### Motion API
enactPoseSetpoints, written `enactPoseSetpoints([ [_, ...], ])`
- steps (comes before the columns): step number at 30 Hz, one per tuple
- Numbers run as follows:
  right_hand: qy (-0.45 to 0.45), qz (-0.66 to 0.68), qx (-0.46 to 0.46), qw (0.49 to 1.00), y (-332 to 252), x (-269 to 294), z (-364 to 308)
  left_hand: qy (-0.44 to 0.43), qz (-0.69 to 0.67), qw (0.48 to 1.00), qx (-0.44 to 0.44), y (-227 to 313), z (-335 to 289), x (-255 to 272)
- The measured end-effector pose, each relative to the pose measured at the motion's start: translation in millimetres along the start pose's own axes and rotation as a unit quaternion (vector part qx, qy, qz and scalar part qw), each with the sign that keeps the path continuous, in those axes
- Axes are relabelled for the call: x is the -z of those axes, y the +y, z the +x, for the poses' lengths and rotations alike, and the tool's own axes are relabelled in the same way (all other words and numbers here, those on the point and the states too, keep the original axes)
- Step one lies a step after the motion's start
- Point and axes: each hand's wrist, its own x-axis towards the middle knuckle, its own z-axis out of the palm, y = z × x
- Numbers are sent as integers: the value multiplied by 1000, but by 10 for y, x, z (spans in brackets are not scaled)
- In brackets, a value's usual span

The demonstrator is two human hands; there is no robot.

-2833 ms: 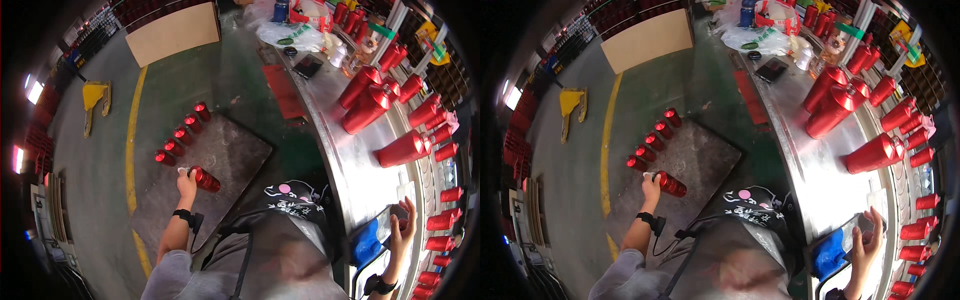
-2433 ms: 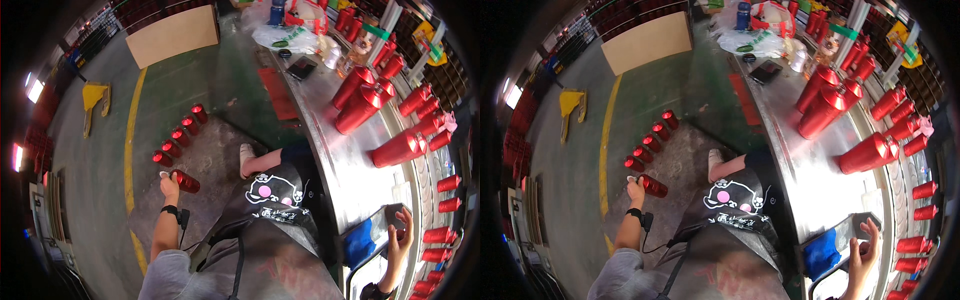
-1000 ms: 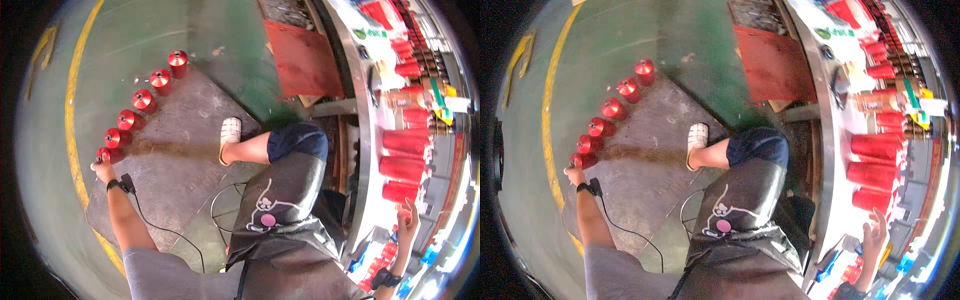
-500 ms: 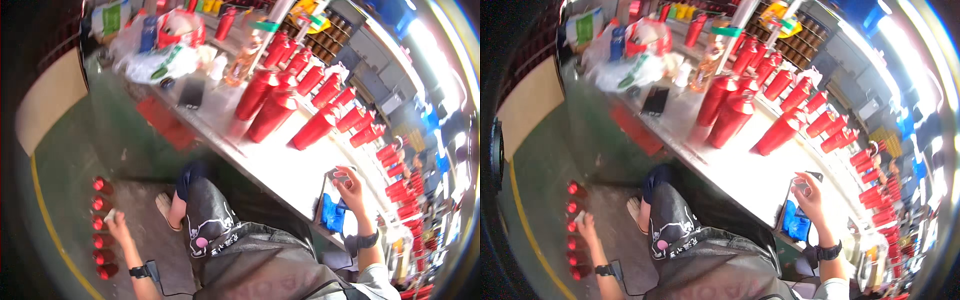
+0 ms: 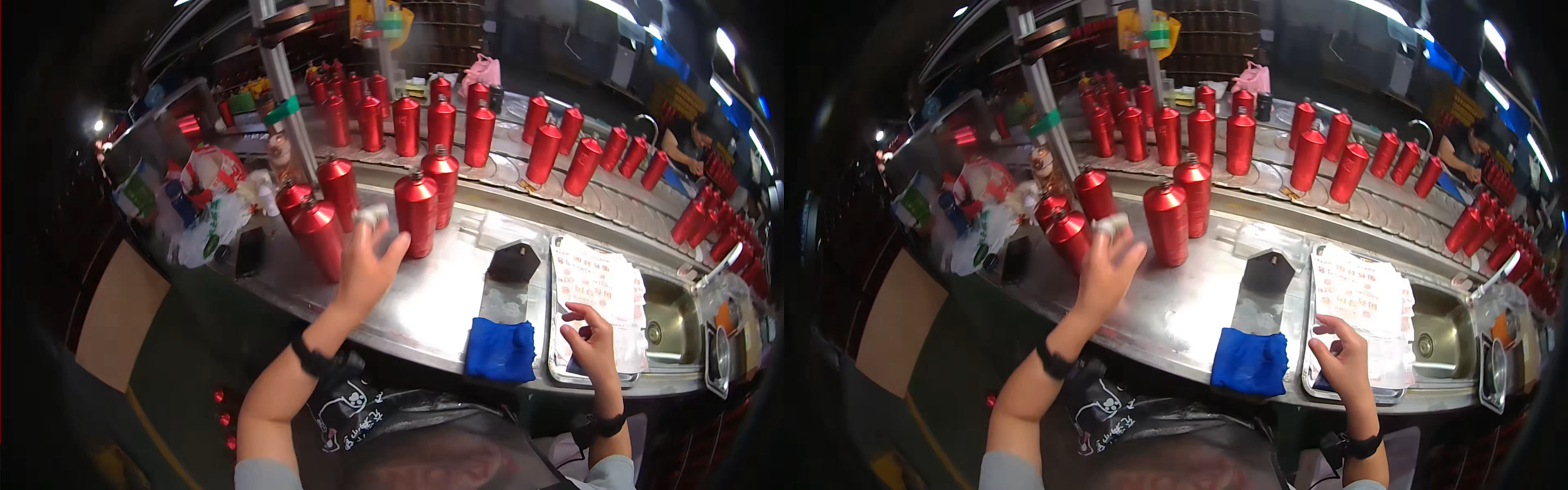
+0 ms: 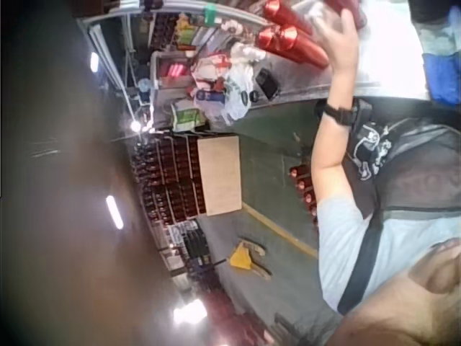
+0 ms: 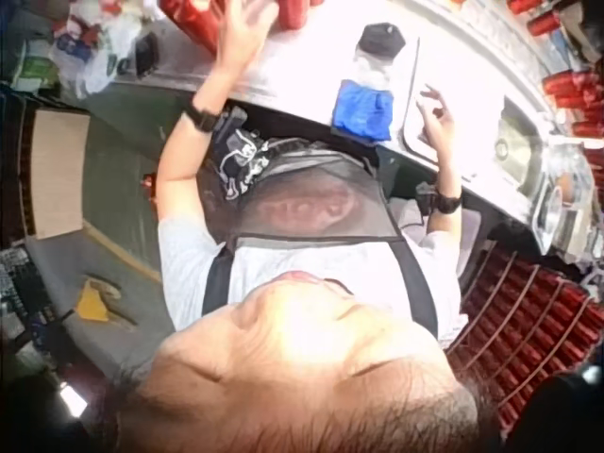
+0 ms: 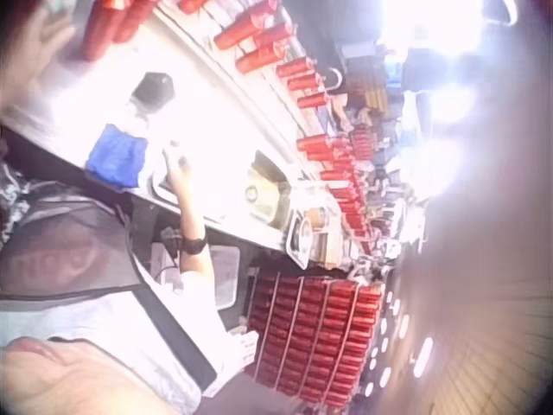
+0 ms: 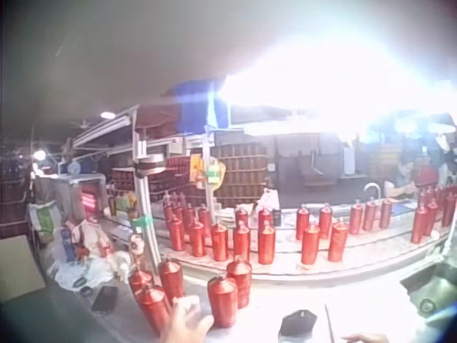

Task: Applying labels to red metal bottles on a conveyor line.

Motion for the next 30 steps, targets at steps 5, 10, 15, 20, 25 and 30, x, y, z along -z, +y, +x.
enactPoseSetpoints([
  [5,4,27,-30,999,163,30,-72,162,143,976,-33,-475,986,-602],
  [10,-6,34,-51,998,218,22,-88,50,-78,994,60,-607,1061,-885],
  [15,-36,49,-58,996,163,-109,87,121,-63,990,-37,-564,790,-716],
  [20,-110,45,-14,993,-34,-366,208,119,-278,951,60,-288,428,-363],
  [25,-170,3,68,983,-188,-604,287,13,-421,889,180,228,261,-243],
  [30,-186,4,218,958,-269,-764,264,-155,-528,749,368,307,104,-482],
])
